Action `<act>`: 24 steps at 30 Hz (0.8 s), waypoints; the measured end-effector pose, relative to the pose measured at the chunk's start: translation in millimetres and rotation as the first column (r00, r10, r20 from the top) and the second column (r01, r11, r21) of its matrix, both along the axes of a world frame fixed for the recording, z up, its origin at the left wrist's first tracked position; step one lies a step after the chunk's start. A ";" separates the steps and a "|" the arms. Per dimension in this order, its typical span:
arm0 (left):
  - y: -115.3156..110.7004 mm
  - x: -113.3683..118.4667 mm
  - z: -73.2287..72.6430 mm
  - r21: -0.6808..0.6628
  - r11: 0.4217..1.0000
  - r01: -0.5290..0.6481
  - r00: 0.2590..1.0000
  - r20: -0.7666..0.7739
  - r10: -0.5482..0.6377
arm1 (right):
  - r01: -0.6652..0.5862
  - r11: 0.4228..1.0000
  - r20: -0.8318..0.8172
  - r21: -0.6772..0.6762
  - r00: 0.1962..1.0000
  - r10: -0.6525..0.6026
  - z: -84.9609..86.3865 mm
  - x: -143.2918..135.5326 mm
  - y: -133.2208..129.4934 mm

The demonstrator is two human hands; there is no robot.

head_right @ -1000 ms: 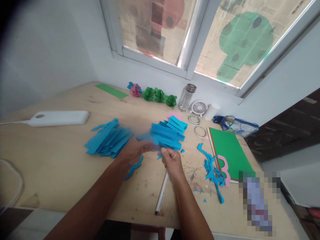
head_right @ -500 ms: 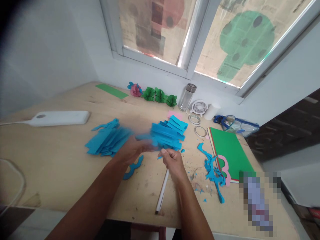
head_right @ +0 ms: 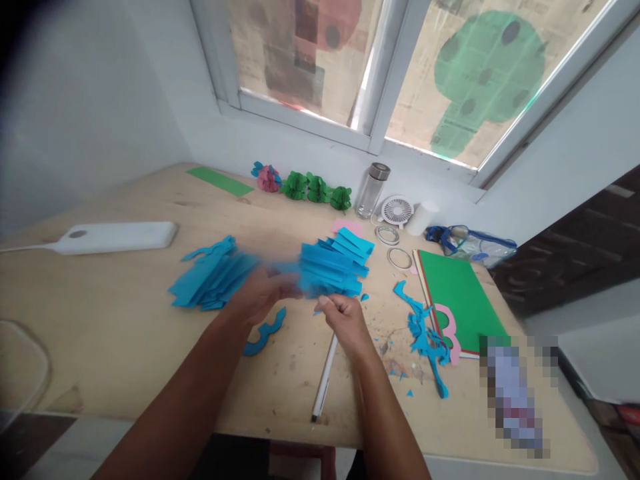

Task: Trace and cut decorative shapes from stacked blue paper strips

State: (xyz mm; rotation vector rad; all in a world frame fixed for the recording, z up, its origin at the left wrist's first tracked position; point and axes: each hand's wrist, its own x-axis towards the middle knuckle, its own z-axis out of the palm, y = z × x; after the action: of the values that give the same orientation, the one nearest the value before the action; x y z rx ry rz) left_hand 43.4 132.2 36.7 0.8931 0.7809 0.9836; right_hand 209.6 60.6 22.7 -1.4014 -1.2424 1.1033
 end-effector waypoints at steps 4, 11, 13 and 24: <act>-0.9 -0.9 2.6 0.014 1.000 0.020 1.000 -0.013 -0.020 | -0.018 1.000 0.016 -0.004 1.000 0.018 1.7 -0.4 -0.4; 0.9 -3.0 1.5 -0.006 1.000 0.028 1.000 -0.013 -0.028 | -0.033 0.999 0.011 -0.019 0.999 0.033 -2.2 -0.1 1.0; 1.2 -2.9 1.6 -0.007 1.000 0.030 0.999 -0.016 -0.030 | -0.036 0.999 0.008 -0.019 0.999 0.036 -3.3 -0.2 1.3; 0.4 -1.5 1.4 0.009 1.000 -0.025 1.000 0.016 0.025 | -0.059 0.998 -0.019 -0.028 0.998 0.058 -3.4 -0.1 0.5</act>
State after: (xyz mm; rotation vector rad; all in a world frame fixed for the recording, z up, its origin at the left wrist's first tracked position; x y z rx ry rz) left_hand 41.9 132.6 38.1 0.8841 0.7761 1.0158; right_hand 209.5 61.0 19.3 -1.3810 -1.2660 1.1752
